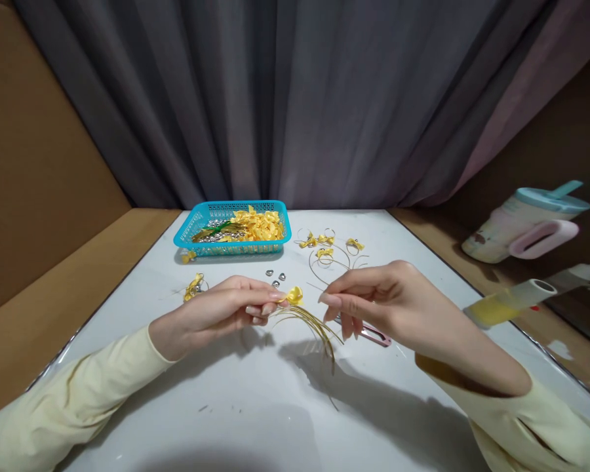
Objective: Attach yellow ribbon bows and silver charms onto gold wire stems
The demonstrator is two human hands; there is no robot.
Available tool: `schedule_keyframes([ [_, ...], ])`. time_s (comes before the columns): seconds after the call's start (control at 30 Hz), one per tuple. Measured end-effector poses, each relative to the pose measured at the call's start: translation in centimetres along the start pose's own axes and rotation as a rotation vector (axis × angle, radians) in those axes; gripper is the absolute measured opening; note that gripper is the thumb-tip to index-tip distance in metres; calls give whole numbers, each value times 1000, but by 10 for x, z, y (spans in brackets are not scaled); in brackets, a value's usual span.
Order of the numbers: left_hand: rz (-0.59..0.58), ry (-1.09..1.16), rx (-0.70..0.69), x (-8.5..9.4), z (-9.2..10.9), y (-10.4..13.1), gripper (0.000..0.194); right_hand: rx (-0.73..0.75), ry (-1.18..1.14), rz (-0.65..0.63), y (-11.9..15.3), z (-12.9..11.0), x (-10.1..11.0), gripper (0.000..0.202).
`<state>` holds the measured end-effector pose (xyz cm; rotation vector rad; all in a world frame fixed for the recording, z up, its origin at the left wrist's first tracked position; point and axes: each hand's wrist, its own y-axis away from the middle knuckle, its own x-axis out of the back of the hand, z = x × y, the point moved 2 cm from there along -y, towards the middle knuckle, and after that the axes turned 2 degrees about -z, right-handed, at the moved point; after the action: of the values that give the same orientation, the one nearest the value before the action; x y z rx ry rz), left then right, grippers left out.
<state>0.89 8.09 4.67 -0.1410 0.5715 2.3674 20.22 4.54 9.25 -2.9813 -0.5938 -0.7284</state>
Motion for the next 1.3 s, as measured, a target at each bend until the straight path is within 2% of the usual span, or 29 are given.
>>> schedule_keyframes([
  [0.23,102,-60,-65,-1,0,5,26,48,170,-52,5,1,-16,19],
  [0.4,116,-97,-81,-2,1,7,26,83,246,-34,3,4,-22,21],
  [0.83,122,-121,-69,-5,1,8,27,63,221,-32,2,5,-25,22],
  [1.3,94,-102,-81,-4,-1,7,27,106,214,-43,2,6,-25,23],
])
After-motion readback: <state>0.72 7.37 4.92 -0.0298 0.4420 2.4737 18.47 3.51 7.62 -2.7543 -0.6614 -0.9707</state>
